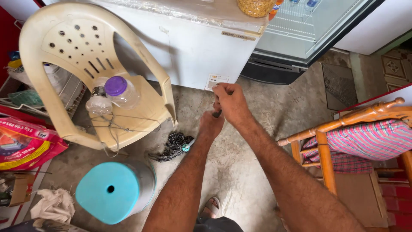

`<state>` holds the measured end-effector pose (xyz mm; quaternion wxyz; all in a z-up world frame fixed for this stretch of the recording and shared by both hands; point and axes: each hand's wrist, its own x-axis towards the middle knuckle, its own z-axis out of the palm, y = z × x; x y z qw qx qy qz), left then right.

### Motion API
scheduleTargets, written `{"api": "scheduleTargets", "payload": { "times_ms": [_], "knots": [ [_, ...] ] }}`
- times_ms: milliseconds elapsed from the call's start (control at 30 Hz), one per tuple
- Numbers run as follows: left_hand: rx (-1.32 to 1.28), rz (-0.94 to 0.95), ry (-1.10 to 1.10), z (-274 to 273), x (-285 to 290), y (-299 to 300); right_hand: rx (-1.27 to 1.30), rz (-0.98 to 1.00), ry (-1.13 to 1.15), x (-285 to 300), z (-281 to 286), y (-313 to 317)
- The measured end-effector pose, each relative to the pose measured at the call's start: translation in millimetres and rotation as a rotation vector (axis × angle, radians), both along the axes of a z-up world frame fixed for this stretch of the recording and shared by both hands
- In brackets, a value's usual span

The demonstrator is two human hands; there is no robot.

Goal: Mopping the floor in a grocery store and then interacting with objects on a counter.

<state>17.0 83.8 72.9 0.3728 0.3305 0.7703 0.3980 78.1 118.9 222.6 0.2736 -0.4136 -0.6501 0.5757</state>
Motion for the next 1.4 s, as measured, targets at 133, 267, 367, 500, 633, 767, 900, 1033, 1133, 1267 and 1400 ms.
{"api": "scheduleTargets", "payload": {
  "times_ms": [133,267,367,500,633,767,900,1033,1133,1267,1400],
  "knots": [
    [-0.050,-0.098,-0.123,10.7,-4.1,45.3,0.034,0.038,0.054,3.4,12.0,38.8],
    [-0.038,-0.244,-0.004,23.9,-6.2,95.0,0.095,-0.042,-0.073,-1.6,23.2,76.7],
    [-0.039,-0.276,0.008,31.2,-6.6,129.4,0.096,-0.127,-0.085,-6.2,26.3,112.2],
    [0.054,-0.244,0.132,28.0,-21.5,177.1,0.118,-0.188,0.031,-21.5,23.5,158.7],
    [-0.030,-0.197,-0.020,22.1,-45.6,219.0,0.274,-0.173,-0.042,-40.0,18.1,190.1],
    [-0.007,-0.258,0.122,1.3,-64.7,258.2,0.391,-0.208,-0.231,-52.5,-3.2,218.5],
    [0.012,-0.182,0.078,18.3,-80.8,272.8,0.352,-0.215,-0.276,-64.7,-28.7,248.9],
    [0.001,-0.173,0.052,40.9,-96.9,288.1,0.270,-0.209,-0.283,-77.0,-47.1,281.8],
    [-0.102,-0.254,-0.063,51.7,-108.6,300.6,0.378,-0.256,-0.403,-81.6,-63.4,308.9],
    [-0.067,-0.301,0.000,56.3,-119.1,313.6,0.229,-0.308,-0.372,-88.5,-68.2,325.7],
    [0.001,-0.275,-0.042,45.8,-123.5,330.3,0.142,-0.253,-0.324,-82.1,-83.3,335.1]
  ]
}}
